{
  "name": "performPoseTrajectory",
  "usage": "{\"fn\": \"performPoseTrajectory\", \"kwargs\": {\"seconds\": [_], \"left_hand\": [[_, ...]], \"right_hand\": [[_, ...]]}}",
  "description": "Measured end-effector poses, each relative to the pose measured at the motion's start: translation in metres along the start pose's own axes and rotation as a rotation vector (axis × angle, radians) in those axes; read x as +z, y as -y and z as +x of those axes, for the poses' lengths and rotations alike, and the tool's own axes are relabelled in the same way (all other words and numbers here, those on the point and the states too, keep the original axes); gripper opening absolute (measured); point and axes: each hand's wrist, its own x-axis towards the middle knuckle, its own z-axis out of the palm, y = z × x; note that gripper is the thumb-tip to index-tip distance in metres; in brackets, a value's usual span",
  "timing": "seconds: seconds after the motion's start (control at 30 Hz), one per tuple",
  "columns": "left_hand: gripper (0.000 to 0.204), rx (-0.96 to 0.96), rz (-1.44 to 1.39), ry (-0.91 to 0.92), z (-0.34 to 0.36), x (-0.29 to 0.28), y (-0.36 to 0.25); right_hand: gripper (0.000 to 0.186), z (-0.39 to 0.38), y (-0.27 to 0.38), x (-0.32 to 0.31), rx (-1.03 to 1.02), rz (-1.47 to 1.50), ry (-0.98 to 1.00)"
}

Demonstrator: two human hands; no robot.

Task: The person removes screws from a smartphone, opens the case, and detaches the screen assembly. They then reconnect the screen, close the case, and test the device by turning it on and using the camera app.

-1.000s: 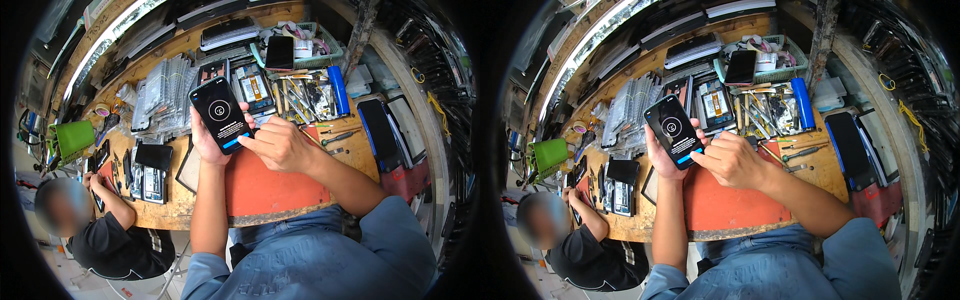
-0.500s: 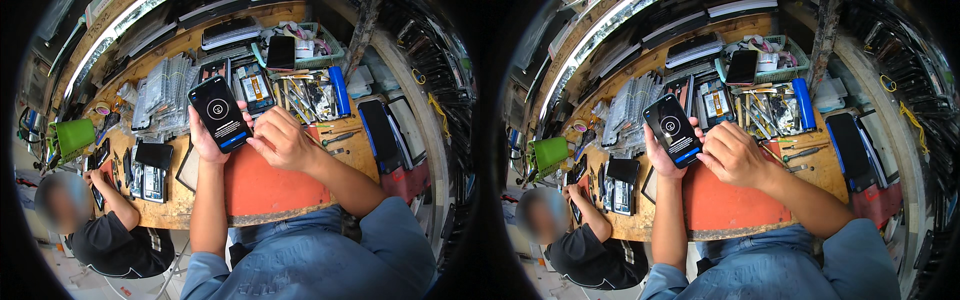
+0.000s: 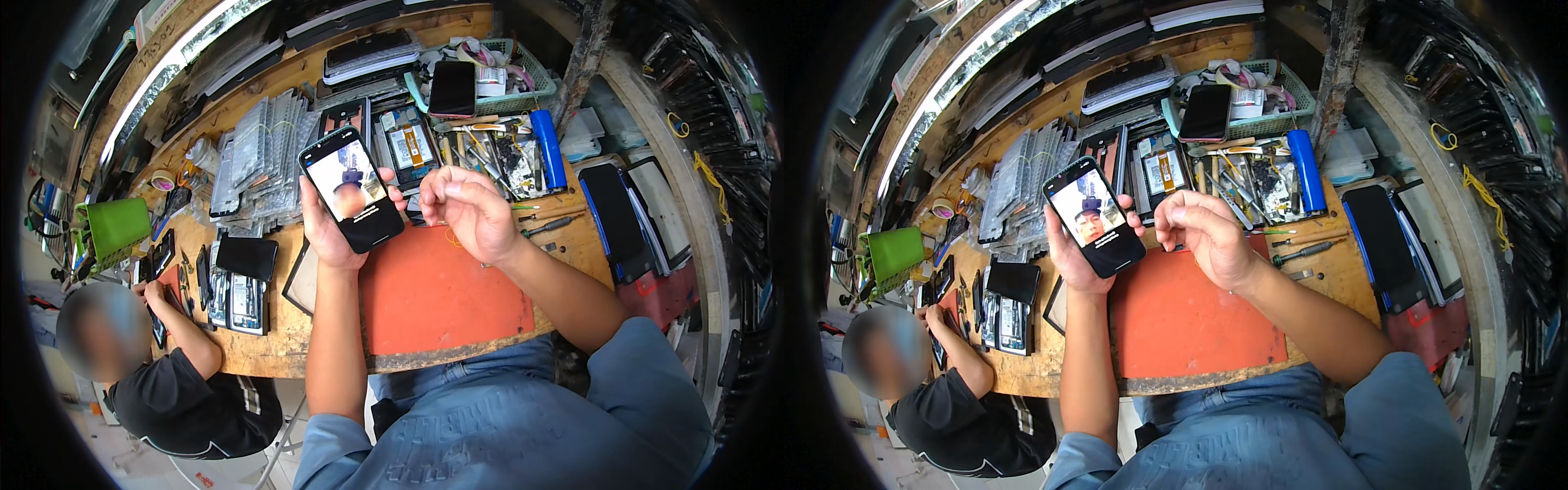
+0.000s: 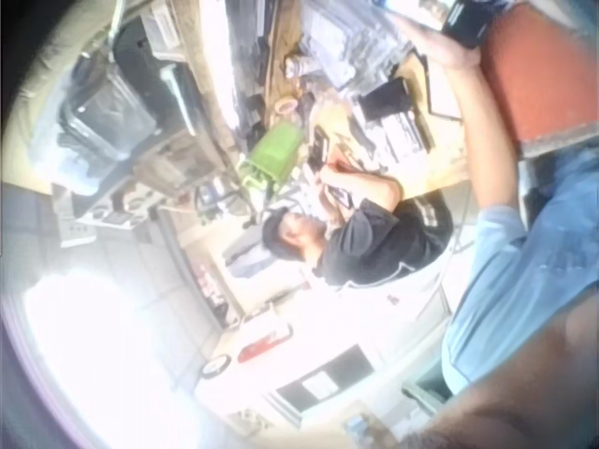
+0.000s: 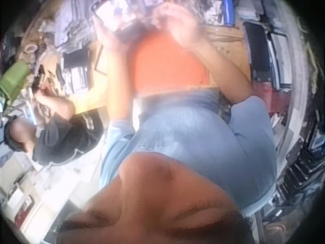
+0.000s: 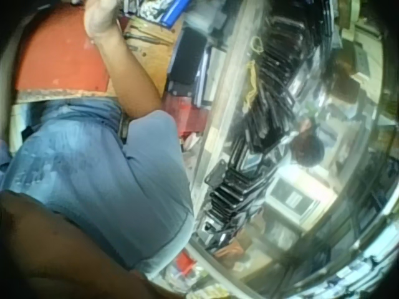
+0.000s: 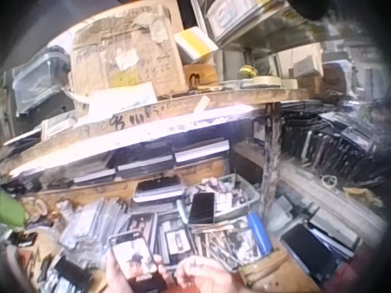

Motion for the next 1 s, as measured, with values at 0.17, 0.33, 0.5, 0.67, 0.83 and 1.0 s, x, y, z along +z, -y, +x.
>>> {"fn": "performPoseTrajectory", "kwargs": {"seconds": [0.17,0.33,0.5,0.67,0.83,1.0], "left_hand": [[0.085,0.013,0.038,-0.044,-0.001,0.006,-0.001],[0.087,-0.004,-0.002,0.008,-0.002,0.002,-0.002],[0.089,-0.04,0.021,0.056,-0.006,-0.001,0.001],[0.089,-0.059,0.065,0.052,-0.007,-0.003,0.003],[0.097,-0.071,-0.026,0.068,-0.005,-0.003,0.007],[0.095,-0.084,-0.013,0.07,-0.005,-0.005,0.007]], "right_hand": [[0.016,0.003,-0.007,-0.001,0.006,-0.191,-0.035],[0.017,0.001,-0.011,0.002,-0.05,-0.383,-0.057],[0.018,0.004,-0.011,-0.001,-0.104,-0.437,-0.088],[0.018,0.005,-0.014,-0.003,-0.1,-0.442,-0.14],[0.016,0.005,-0.013,-0.002,-0.115,-0.465,-0.184],[0.015,0.006,-0.013,-0.002,-0.059,-0.538,-0.309]]}}
